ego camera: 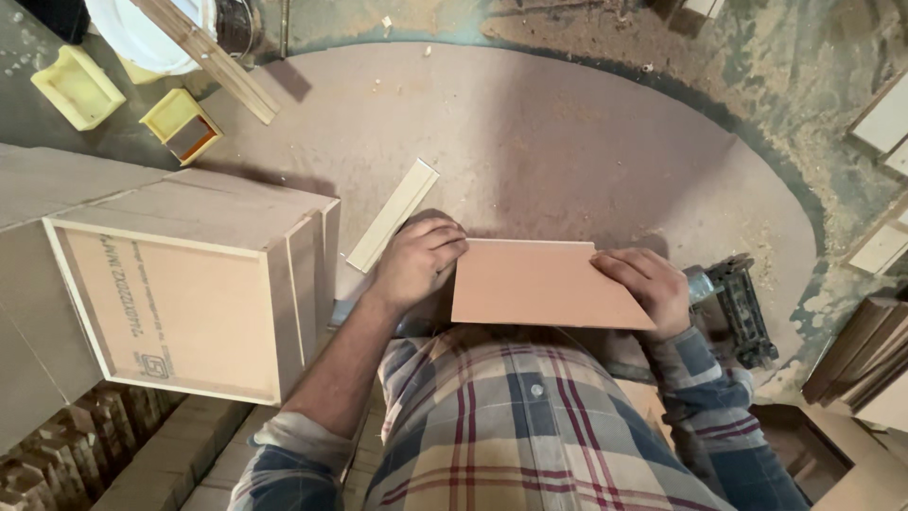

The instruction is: The person assembles small wooden boxes by applying glue to thin wooden strips and attaching them to a base panel. They use a pneumatic nail gun to secure the pieces, then add a top panel to complete the box. The process is repeated for multiple boxes.

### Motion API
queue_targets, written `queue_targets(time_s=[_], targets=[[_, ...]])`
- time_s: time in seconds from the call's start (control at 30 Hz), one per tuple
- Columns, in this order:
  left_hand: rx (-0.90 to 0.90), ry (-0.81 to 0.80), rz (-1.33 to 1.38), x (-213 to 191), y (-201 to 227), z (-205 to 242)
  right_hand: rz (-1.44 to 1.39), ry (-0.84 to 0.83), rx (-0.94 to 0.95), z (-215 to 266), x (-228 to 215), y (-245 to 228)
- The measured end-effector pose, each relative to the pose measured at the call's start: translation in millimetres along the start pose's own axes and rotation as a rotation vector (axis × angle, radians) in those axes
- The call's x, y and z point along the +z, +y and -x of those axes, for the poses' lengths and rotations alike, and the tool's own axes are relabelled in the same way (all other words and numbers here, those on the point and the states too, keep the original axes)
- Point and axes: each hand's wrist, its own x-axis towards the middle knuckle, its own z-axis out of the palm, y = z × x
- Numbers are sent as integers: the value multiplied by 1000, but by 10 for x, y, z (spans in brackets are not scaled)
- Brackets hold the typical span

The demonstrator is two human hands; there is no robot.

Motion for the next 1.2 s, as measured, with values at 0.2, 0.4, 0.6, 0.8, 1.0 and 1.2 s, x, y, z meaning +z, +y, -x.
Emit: queue_targets(time_s=[0.2,0.4,0.6,0.8,1.0,1.2], targets=[[64,9,-56,-44,22,-20,73,49,-119,21,57,68],[-72,177,-132,-210,173,83,57,26,-118,27,42,74],[-395,288,-376,-217,126,267,104,-12,-15,195,177,186],[-457,406,-226,-275,162,301,392,316,93,586,374,317],[-267,707,388,-771,905,375,241,684,125,719,-21,-125],[194,620,599,-1002,1980,356,-118,421,-275,836,-609,-1487]])
